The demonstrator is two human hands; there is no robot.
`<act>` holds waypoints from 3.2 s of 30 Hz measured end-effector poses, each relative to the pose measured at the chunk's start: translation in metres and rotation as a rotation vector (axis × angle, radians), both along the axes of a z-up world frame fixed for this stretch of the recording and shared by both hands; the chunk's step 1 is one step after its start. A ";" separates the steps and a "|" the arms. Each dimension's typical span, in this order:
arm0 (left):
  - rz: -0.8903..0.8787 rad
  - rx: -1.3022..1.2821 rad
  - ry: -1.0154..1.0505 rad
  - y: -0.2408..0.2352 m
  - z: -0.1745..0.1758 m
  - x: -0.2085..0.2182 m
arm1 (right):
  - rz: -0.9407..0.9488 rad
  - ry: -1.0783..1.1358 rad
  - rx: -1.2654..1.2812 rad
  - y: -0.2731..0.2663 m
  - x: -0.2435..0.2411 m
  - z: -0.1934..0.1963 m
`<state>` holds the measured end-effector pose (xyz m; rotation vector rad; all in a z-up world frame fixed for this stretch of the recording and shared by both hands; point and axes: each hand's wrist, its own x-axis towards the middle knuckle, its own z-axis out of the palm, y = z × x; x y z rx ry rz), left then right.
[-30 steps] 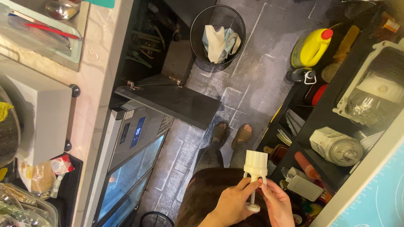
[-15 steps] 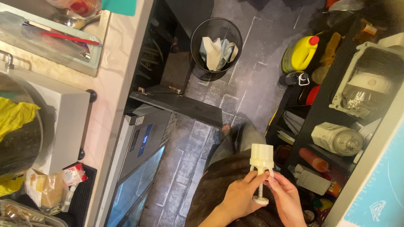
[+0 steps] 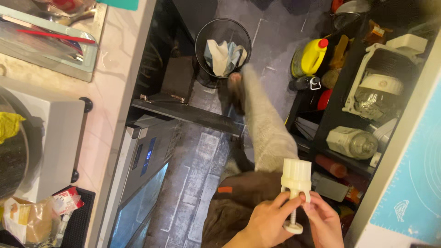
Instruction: The person prepares mooncakes by flattening dough by hand, inserting a yellow filling, and then using a handheld mold press to shape the cakes and place them onto a lined baking tray.
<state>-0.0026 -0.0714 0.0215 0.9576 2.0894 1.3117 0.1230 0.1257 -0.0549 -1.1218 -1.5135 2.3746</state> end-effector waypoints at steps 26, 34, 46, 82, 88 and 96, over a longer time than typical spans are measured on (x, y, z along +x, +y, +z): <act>0.040 0.030 -0.024 0.097 -0.010 -0.157 | 0.295 0.008 0.088 0.094 -0.189 0.020; 0.218 -0.052 0.022 0.164 0.011 -0.240 | 0.459 0.043 0.119 0.166 -0.300 0.042; 0.018 -0.072 -0.111 0.184 0.030 -0.216 | 0.164 -0.136 -0.067 0.178 -0.223 0.049; -0.215 -0.003 0.012 0.237 0.050 -0.211 | -0.286 -0.042 -0.172 0.215 -0.125 0.034; -0.249 -0.019 -0.014 0.230 0.044 -0.176 | -0.311 0.071 -0.168 0.209 -0.094 0.044; -0.193 0.014 0.015 0.242 0.045 -0.157 | -0.317 -0.048 -0.182 0.205 -0.109 0.071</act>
